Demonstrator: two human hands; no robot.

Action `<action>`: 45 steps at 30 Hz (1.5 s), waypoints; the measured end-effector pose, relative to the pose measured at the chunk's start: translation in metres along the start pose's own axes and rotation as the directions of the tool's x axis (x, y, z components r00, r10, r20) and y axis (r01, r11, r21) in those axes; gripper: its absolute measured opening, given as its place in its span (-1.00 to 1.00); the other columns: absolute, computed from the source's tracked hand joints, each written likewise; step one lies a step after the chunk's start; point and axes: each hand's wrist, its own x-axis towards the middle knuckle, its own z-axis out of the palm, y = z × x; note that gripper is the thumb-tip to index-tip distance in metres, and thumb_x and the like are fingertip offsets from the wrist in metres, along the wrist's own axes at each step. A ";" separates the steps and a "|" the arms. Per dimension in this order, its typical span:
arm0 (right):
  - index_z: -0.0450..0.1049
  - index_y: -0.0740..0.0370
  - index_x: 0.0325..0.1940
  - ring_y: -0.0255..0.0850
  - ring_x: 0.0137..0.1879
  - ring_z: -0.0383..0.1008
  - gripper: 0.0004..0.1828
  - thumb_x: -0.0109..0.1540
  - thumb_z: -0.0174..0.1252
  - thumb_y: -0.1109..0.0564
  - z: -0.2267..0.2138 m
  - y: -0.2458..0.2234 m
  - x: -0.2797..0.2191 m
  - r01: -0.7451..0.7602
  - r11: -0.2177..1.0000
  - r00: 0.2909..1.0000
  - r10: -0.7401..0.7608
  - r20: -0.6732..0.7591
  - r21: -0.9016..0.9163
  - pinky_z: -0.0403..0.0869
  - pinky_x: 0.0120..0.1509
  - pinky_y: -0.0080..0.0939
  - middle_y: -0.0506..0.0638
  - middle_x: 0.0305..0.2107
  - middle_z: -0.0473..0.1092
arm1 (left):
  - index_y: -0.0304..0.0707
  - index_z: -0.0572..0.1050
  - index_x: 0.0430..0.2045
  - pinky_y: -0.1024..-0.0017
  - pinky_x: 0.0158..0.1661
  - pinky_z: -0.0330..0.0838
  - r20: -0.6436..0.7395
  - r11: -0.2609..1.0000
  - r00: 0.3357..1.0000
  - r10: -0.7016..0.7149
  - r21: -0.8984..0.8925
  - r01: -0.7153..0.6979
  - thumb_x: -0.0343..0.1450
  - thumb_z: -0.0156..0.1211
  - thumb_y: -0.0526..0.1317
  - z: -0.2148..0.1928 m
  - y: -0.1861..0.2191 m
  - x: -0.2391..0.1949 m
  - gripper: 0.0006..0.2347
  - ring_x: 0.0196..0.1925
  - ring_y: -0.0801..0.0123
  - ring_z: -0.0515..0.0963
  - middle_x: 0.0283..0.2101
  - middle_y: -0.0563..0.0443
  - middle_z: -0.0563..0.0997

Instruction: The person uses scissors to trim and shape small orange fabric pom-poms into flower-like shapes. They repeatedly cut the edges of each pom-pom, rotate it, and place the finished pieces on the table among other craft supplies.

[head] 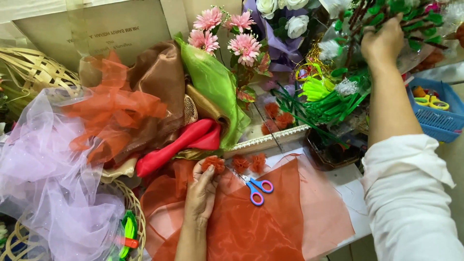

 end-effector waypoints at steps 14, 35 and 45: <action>0.44 0.33 -0.02 0.25 -0.15 0.47 -0.78 0.32 0.21 0.15 -0.085 -0.091 -0.023 0.276 0.914 0.939 -0.191 0.285 -0.298 0.42 -0.19 0.23 0.32 -0.23 0.45 | -0.40 0.44 -0.14 0.43 -0.05 0.41 0.028 0.999 1.000 0.003 0.032 -0.004 0.35 0.10 -0.38 -0.002 0.000 0.002 -0.78 -0.13 0.23 0.55 -0.16 -0.23 0.58; 0.46 0.35 0.21 0.36 -0.08 0.51 -0.53 0.26 0.15 0.08 -0.158 -0.099 -0.110 0.620 0.614 0.783 -0.516 0.346 -0.488 0.51 -0.13 0.30 0.27 0.30 0.20 | -0.37 0.43 -0.11 0.37 -0.12 0.47 0.051 0.999 0.999 -0.019 0.046 0.016 0.35 0.10 -0.35 0.003 0.001 0.002 -0.76 -0.12 0.23 0.56 -0.16 -0.23 0.58; 0.64 0.33 0.13 0.02 0.05 0.50 -0.73 0.40 0.46 0.17 -0.162 -0.095 -0.153 0.684 0.534 0.596 -0.802 -0.041 -0.496 0.49 0.08 -0.08 0.18 0.07 0.48 | -0.35 0.41 -0.10 0.35 -0.15 0.51 0.071 1.000 0.997 0.028 0.010 -0.029 0.36 0.13 -0.34 0.000 -0.002 0.001 -0.75 -0.13 0.21 0.58 -0.17 -0.21 0.58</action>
